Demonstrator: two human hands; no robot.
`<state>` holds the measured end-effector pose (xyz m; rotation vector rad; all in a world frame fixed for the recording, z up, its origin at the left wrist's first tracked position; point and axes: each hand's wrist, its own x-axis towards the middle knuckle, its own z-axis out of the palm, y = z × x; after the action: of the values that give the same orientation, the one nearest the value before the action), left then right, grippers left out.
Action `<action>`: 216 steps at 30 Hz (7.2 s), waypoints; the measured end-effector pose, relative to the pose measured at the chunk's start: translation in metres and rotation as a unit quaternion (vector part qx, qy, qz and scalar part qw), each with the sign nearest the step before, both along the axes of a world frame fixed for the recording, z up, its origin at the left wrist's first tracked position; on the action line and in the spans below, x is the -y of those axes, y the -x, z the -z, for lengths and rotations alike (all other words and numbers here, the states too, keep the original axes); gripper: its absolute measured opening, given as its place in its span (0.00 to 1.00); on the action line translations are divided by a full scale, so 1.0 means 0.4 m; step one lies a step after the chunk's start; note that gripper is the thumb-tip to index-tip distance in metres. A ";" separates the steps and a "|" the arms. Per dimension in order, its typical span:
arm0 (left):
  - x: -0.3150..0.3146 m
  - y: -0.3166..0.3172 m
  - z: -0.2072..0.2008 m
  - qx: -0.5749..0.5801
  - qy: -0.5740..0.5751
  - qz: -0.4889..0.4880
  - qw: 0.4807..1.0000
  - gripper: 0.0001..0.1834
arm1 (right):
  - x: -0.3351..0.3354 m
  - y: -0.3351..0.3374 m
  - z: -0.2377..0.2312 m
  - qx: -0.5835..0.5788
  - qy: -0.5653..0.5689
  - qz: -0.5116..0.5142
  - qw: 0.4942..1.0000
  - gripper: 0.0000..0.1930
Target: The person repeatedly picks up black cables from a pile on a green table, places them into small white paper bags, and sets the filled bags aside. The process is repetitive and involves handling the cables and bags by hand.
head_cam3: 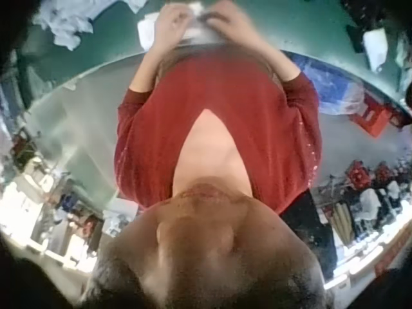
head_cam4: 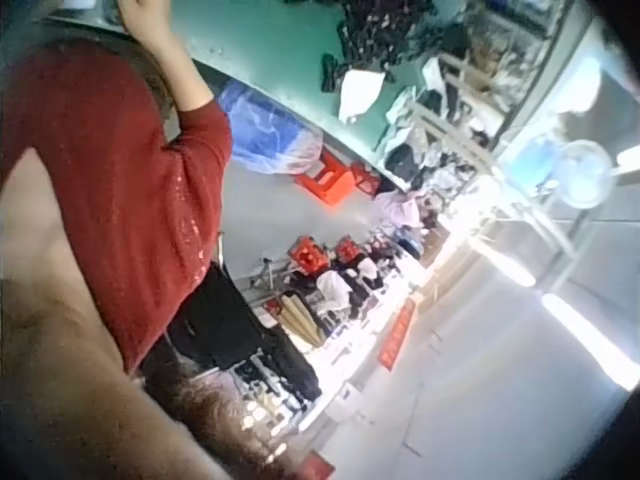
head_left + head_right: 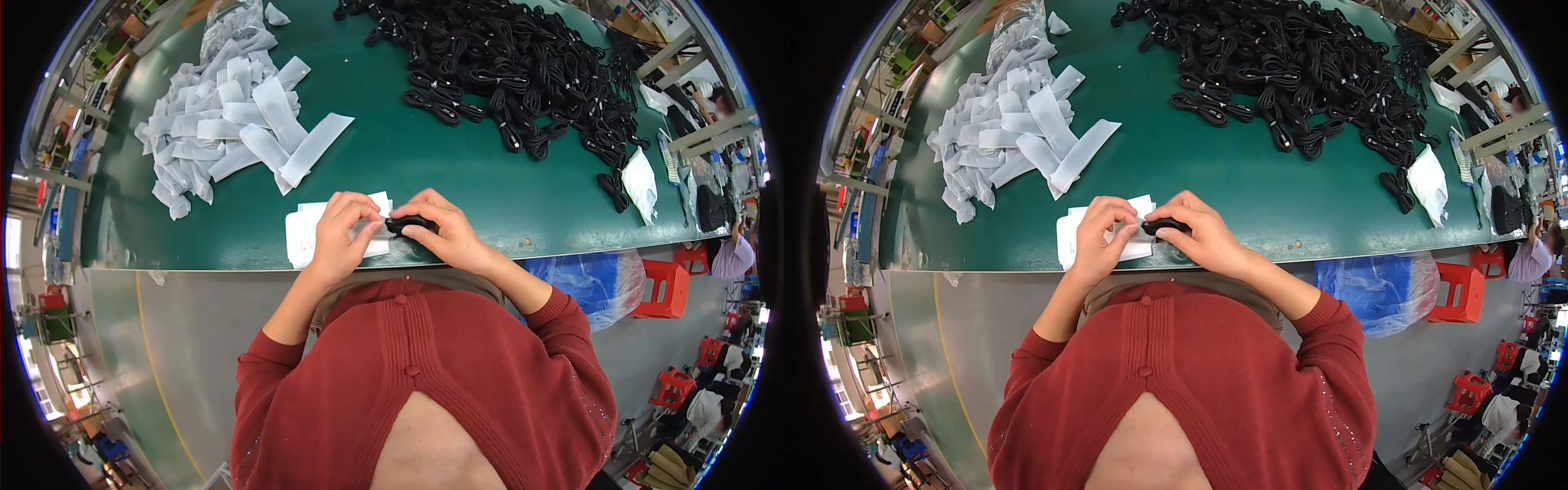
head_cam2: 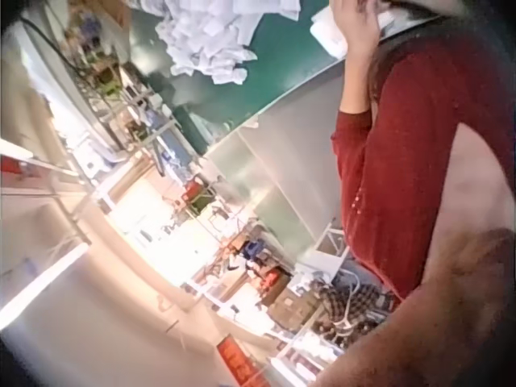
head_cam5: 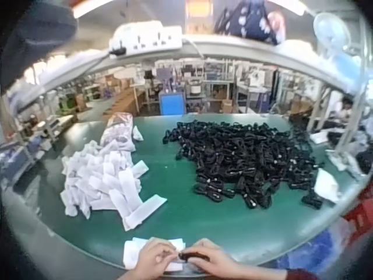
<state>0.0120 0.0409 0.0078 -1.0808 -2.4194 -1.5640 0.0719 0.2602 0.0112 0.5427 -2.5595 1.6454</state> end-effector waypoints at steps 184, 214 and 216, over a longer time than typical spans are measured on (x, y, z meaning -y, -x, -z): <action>0.025 -0.024 0.030 0.038 -0.013 0.049 0.998 0.05 | -0.106 0.005 0.055 0.584 0.450 -0.067 0.672 0.20; 0.130 0.424 -0.122 0.190 -0.337 -0.112 0.915 0.14 | -0.387 0.392 0.005 -0.289 -0.522 0.307 0.741 0.20; 0.133 0.466 -0.105 0.194 -0.349 -0.086 0.913 0.14 | -0.399 0.406 0.034 -0.278 -0.534 0.315 0.733 0.16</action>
<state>-0.1742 -0.0122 0.0497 -0.4371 -1.7620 -2.4581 -0.0904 0.4197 -0.0026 0.0767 -2.4673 -0.2855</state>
